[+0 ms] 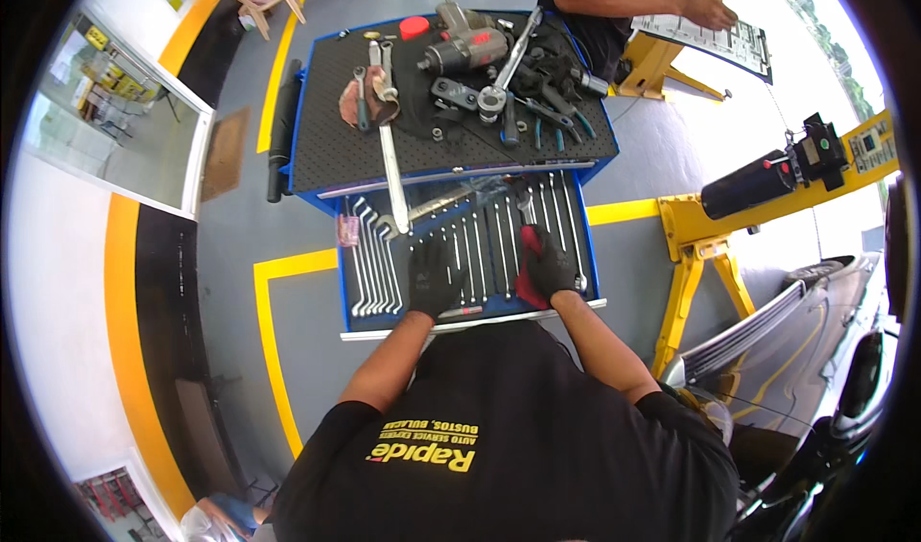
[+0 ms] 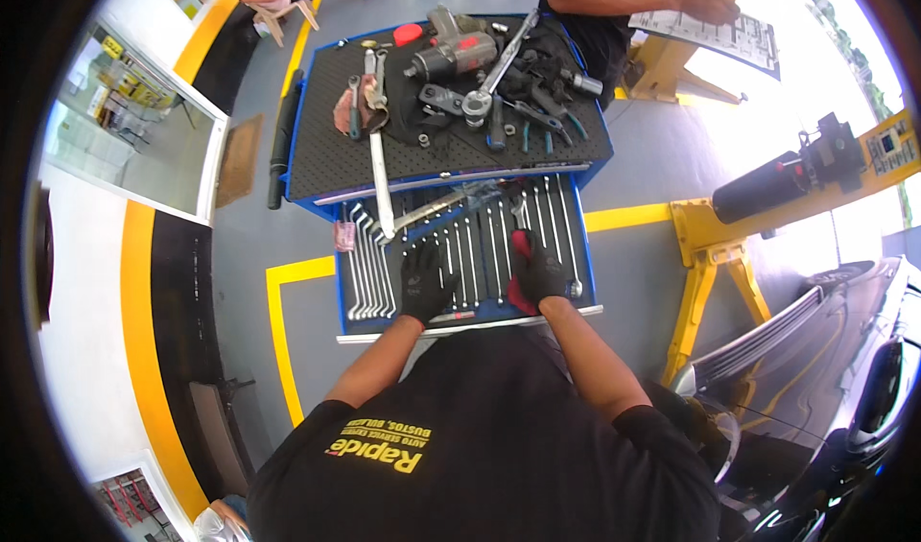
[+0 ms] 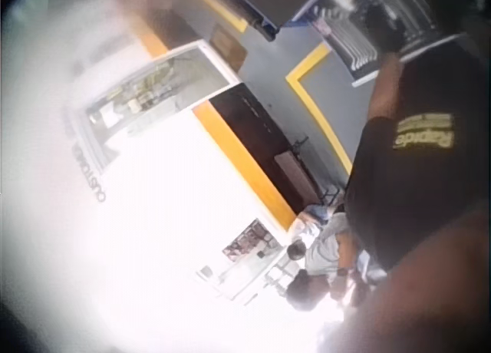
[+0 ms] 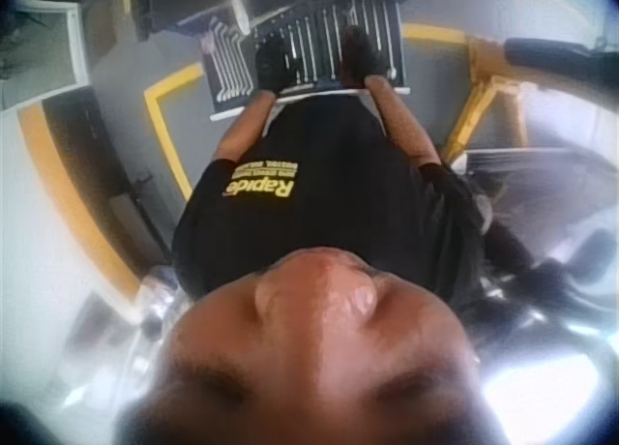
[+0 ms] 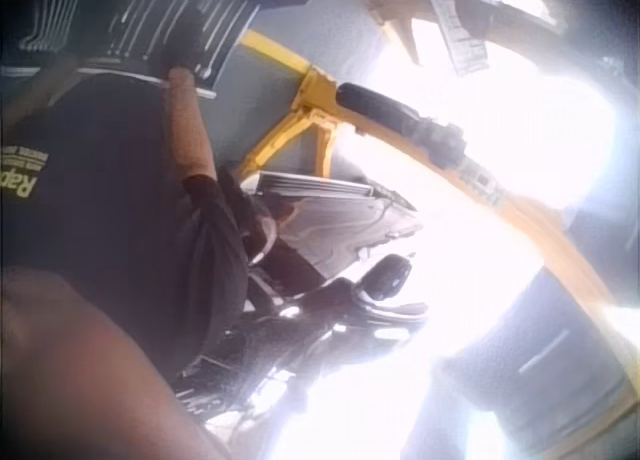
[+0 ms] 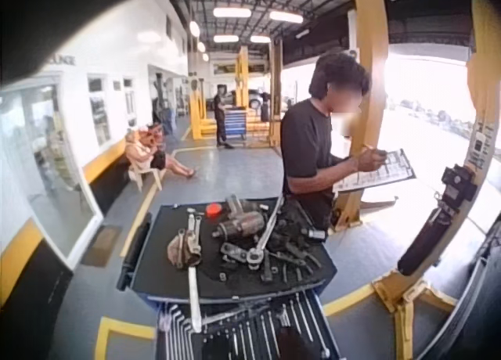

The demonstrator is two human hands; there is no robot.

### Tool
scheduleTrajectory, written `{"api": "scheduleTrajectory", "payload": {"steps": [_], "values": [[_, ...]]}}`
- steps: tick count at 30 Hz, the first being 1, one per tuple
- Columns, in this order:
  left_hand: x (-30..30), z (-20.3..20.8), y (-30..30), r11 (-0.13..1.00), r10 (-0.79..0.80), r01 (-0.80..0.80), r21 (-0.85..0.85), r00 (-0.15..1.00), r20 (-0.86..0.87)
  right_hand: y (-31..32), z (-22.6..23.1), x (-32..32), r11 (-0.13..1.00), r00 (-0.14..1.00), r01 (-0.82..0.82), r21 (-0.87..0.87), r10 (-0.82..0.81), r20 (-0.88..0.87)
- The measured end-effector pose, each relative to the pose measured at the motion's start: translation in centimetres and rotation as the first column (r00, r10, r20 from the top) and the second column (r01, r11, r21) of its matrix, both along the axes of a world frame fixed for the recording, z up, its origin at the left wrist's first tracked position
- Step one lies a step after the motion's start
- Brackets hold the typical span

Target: The person opens a tool chest drawer and wipes various tools with a red cloth. They pick up and place down wrenches, sockets, and other hand tools, arranging them within the drawer.

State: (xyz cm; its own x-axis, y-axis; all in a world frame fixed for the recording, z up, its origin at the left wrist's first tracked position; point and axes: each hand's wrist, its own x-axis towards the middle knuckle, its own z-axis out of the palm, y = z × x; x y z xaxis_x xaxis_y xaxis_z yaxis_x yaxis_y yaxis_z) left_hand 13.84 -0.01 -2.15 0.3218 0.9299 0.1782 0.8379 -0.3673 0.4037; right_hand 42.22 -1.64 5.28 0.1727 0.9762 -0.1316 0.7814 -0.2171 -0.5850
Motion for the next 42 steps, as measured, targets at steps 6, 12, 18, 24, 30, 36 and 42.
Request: {"api": "scheduleTrajectory", "payload": {"steps": [6, 12, 18, 24, 30, 36, 42], "values": [[-0.1, 0.3, 0.8, 1.000, -0.019, 0.019, -0.006, 1.000, -0.001, -0.2, 0.8, -1.4, 0.999, 0.981, 0.028, -0.031, -0.021, 0.194], [-0.4, 0.4, 1.1, 0.999, -0.045, 0.045, -0.002, 0.998, 0.044, 2.1, 0.1, -2.3, 0.995, 0.933, -0.022, -0.093, 0.054, 0.356], [-0.3, 1.0, 0.9, 0.998, -0.062, 0.062, -0.002, 0.995, 0.073, 4.2, -3.1, -1.9, 0.991, 0.909, -0.078, -0.111, 0.116, 0.400], [-0.6, 1.0, 1.4, 0.997, -0.068, 0.063, 0.045, 0.990, 0.120, 4.5, 0.5, -1.7, 0.968, 0.916, -0.115, -0.223, 0.190, 0.353], [-0.6, 1.2, 1.4, 0.996, -0.080, 0.077, 0.036, 0.990, 0.119, 2.7, 1.1, -2.4, 0.905, 0.882, -0.125, -0.406, 0.289, 0.372], [-0.4, 1.1, 1.4, 0.998, -0.052, 0.049, 0.044, 0.997, 0.057, 7.1, 6.1, -1.6, 0.741, 0.983, -0.109, -0.663, 0.181, 0.041], [-0.4, 1.2, 1.6, 0.997, -0.069, 0.065, 0.039, 0.993, 0.097, 7.0, 3.2, 3.6, 0.506, 0.840, -0.412, -0.758, 0.533, -0.102]]}}
